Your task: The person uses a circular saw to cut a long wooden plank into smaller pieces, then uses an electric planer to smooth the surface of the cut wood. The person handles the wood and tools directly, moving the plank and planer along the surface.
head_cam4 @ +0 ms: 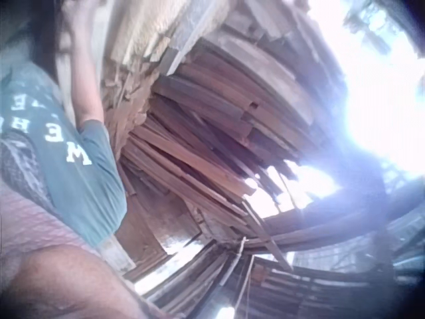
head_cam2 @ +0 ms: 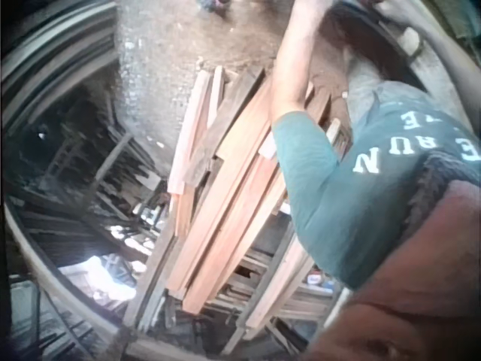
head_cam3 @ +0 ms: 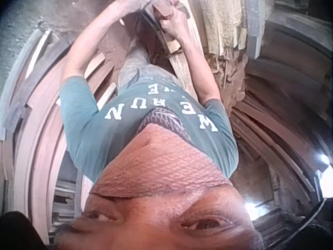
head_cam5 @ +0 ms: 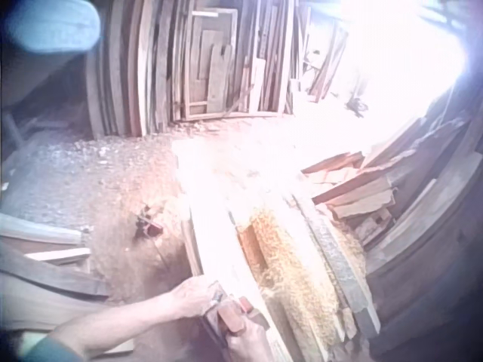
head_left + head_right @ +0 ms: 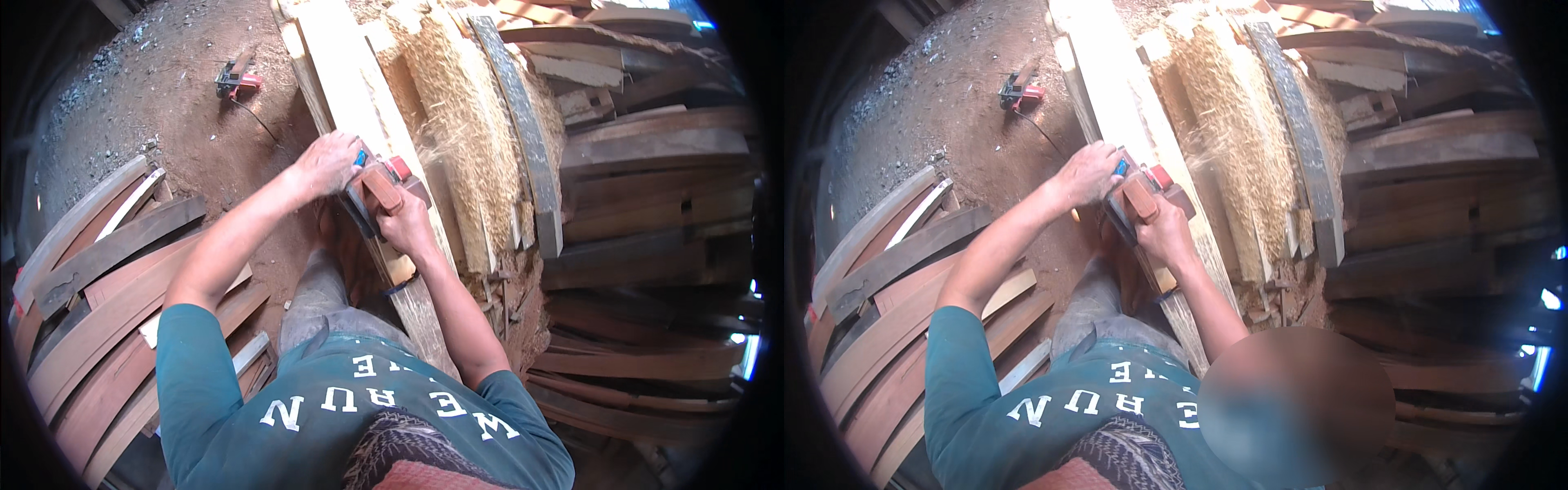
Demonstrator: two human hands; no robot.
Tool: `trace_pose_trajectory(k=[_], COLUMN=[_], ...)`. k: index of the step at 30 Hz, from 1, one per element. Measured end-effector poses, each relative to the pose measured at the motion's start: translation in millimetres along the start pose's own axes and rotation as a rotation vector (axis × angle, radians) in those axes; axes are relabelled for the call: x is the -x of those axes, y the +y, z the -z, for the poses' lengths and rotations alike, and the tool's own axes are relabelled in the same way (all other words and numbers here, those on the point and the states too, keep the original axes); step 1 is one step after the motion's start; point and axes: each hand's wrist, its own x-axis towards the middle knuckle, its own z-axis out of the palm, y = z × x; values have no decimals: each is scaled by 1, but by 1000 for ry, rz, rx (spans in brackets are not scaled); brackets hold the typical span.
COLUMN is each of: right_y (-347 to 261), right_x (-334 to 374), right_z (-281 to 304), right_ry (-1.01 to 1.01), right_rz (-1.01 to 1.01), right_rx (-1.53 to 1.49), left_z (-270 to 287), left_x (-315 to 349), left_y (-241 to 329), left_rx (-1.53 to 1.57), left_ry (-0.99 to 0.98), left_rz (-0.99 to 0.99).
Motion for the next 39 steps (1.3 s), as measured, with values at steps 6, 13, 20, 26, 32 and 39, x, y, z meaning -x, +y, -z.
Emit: trace_pose_trajectory(k=[6,13,20,26,32,39], right_y=[-81,-173,-210,-151,-73,-140], right_x=[-148,-339,-468,-315,-127,-295], right_z=[-25,-56,-74,-51,-30,-30], right_ry=[-6,87,-2,24,137,105], right_rz=[25,414,171,240,-66,302], right_rx=[69,342,172,219,-45,270], left_z=[50,-73,-117,-182,-205,-188], left_x=[-20,158,266,301,317,277], left_y=[-98,-147,-103,-105,-137,-144], left_rx=[237,464,642,855,956,872], left_ry=[285,-40,-542,-409,-217,-142], left_rz=[355,836,1170,1376,1411,1347])
